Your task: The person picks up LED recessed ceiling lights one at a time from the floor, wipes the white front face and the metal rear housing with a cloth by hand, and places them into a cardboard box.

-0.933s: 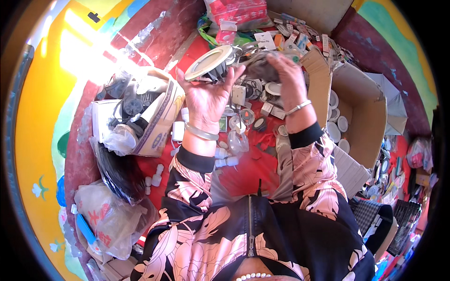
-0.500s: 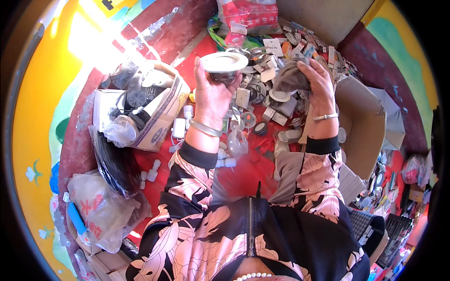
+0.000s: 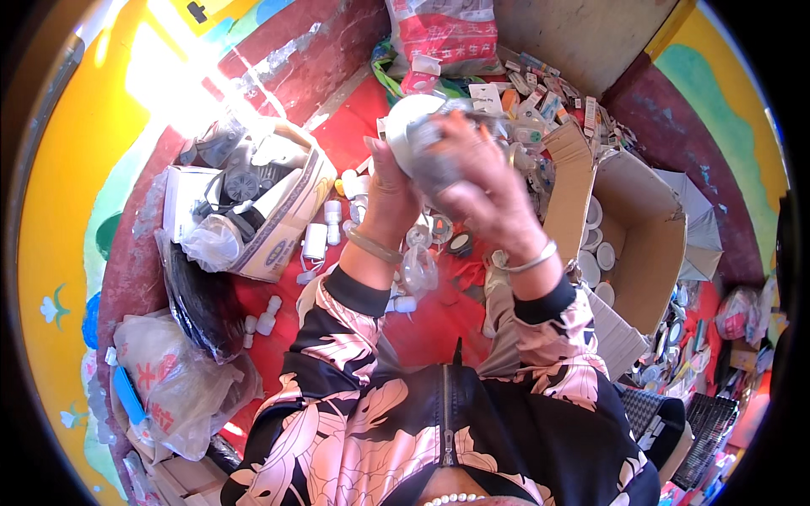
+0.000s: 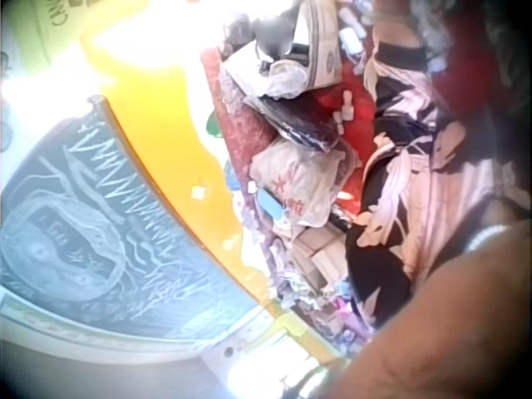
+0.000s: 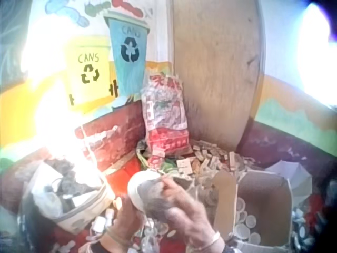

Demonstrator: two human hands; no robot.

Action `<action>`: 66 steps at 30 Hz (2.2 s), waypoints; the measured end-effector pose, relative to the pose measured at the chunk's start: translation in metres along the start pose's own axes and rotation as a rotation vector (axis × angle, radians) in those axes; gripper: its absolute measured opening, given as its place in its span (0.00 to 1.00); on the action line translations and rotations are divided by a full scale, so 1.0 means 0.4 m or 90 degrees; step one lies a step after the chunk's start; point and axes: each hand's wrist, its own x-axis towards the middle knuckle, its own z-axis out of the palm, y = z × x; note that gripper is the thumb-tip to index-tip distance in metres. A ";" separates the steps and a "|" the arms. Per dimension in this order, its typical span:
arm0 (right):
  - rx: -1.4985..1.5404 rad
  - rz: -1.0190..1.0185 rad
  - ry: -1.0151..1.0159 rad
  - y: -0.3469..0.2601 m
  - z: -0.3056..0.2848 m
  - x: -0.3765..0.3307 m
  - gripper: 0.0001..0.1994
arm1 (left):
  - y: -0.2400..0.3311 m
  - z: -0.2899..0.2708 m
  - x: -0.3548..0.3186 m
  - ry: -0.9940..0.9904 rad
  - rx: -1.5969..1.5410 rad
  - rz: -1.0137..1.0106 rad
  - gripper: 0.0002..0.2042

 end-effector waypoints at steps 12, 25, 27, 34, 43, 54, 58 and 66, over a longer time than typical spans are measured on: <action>-0.118 0.062 0.204 0.016 0.060 0.008 0.17 | -0.024 0.020 -0.013 -0.015 0.148 -0.069 0.31; -0.031 0.148 0.148 0.010 0.009 0.004 0.13 | 0.041 0.007 0.007 0.117 0.054 0.064 0.32; -0.041 0.016 0.113 -0.008 0.013 0.006 0.14 | 0.039 0.004 0.008 0.101 0.037 0.041 0.32; -0.072 -0.107 0.203 -0.004 0.042 0.024 0.15 | -0.012 -0.009 -0.008 0.034 0.199 -0.054 0.30; -0.105 0.150 0.314 0.037 0.066 0.000 0.12 | 0.003 -0.008 -0.018 0.030 0.194 0.112 0.23; -0.051 -0.109 0.170 -0.055 0.064 0.021 0.17 | -0.019 -0.032 -0.012 -0.110 -0.408 -0.141 0.25; -0.158 -0.074 0.312 0.009 0.034 0.027 0.15 | -0.011 0.010 -0.030 -0.017 0.128 -0.024 0.24; -0.059 0.002 0.195 -0.008 0.048 0.008 0.14 | 0.003 -0.023 -0.007 0.038 0.109 0.011 0.34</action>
